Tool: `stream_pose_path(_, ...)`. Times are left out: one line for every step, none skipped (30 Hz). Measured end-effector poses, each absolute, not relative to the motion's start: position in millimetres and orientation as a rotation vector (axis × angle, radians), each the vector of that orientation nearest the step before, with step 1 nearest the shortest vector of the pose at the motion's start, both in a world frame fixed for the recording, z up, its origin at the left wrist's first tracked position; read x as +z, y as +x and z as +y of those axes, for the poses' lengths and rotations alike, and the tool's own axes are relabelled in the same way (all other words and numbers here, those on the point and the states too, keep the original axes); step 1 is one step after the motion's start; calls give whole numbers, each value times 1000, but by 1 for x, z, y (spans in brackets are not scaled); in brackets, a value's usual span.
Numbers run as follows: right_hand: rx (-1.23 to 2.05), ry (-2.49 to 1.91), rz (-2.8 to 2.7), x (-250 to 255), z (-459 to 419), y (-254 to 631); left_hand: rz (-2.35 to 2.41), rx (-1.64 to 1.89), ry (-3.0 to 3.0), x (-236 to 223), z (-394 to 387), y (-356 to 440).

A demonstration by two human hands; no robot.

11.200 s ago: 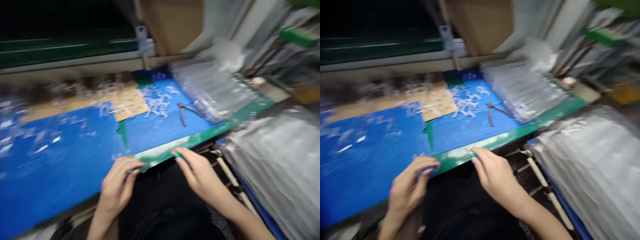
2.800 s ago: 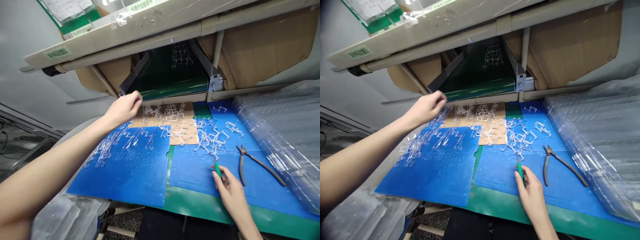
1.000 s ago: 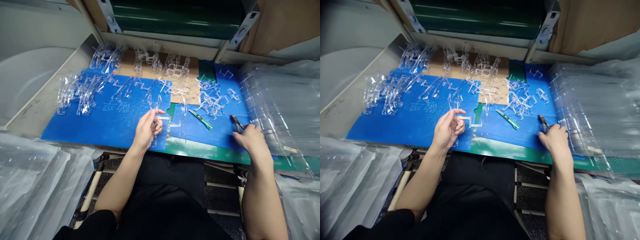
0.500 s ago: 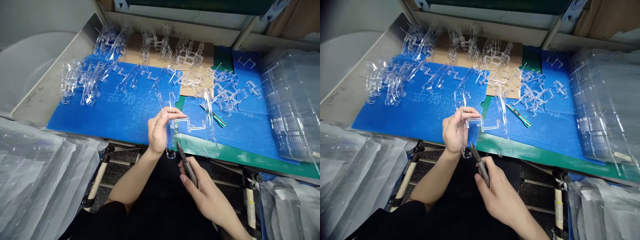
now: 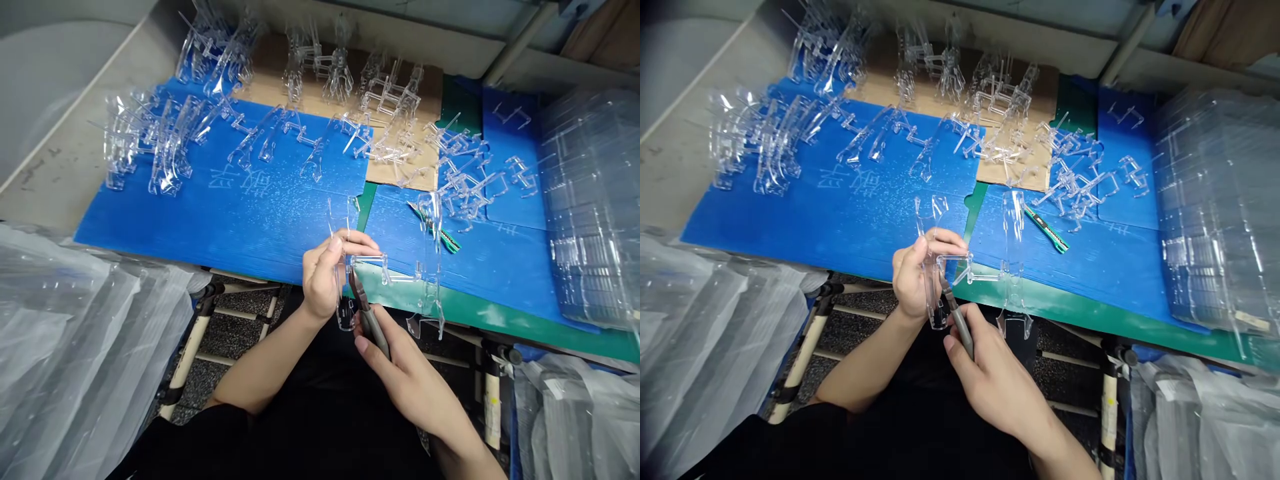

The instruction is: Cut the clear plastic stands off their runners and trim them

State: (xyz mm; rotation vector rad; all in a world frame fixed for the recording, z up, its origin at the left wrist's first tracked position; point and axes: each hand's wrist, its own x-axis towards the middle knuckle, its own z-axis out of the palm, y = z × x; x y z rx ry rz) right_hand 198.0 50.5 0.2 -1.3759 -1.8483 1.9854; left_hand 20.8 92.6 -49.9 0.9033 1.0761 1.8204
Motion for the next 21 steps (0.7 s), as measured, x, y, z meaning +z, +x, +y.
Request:
stream_pose_path(1988, -1376, -1851, 0, 51, 198, 1067, 1819, 899, -50, 93, 21)
stream_pose_path(1989, -1372, -1853, 0, 52, 197, 1053, 1820, 895, -51, 93, 21)
stream_pose_path(1991, -1367, -1856, 0, 52, 197, 1038, 1822, 892, -51, 93, 21)
stream_pose_path(1994, -1362, -1859, 0, 53, 197, 1023, 1822, 889, -51, 94, 20)
stream_pose_path(2000, -1354, -1862, 0, 53, 196, 1011, 1819, 888, -51, 94, 20)
stream_pose_path(2004, -1347, -1866, 1, 54, 196, 1005, 1814, 886, -51, 95, 20)
stream_pose_path(2004, -1341, -1874, 1, 54, 196, 1006, 1809, 882, -51, 95, 20)
stream_pose_path(2000, -1337, -1883, 2, 54, 196, 1014, 1803, 878, -51, 95, 20)
stream_pose_path(1991, -1333, -1889, 2, 55, 196, 1028, 1795, 871, -51, 95, 20)
stream_pose_path(1985, -1326, -1888, 2, 55, 196, 1045, 1783, 861, -51, 95, 20)
stream_pose_path(1984, -1317, -1877, 2, 55, 196, 1061, 1767, 848, -51, 95, 20)
stream_pose_path(1991, -1306, -1854, 1, 56, 196, 1075, 1752, 835, -50, 95, 21)
stream_pose_path(2008, -1293, -1823, -1, 56, 196, 1084, 1740, 824, -50, 95, 22)
stream_pose_path(2037, -1277, -1783, -3, 57, 196, 1088, 1733, 816, -50, 96, 22)
stream_pose_path(2075, -1257, -1734, -5, 57, 196, 1086, 1734, 810, -50, 97, 23)
stream_pose_path(2120, -1231, -1674, -8, 58, 195, 1080, 1737, 808, -51, 98, 23)
stream_pose_path(2172, -1199, -1600, -11, 59, 194, 1079, 1739, 808, -52, 99, 23)
stream_pose_path(2230, -1159, -1499, -14, 60, 192, 1086, 1735, 817, -54, 101, 23)
stream_pose_path(2285, -1118, -1385, -17, 61, 190, 1102, 1721, 834, -55, 103, 22)
stream_pose_path(2330, -1079, -1273, -20, 63, 188, 1127, 1691, 861, -57, 105, 20)
stream_pose_path(2362, -1047, -1176, -24, 64, 187, 1161, 1641, 899, -58, 108, 17)
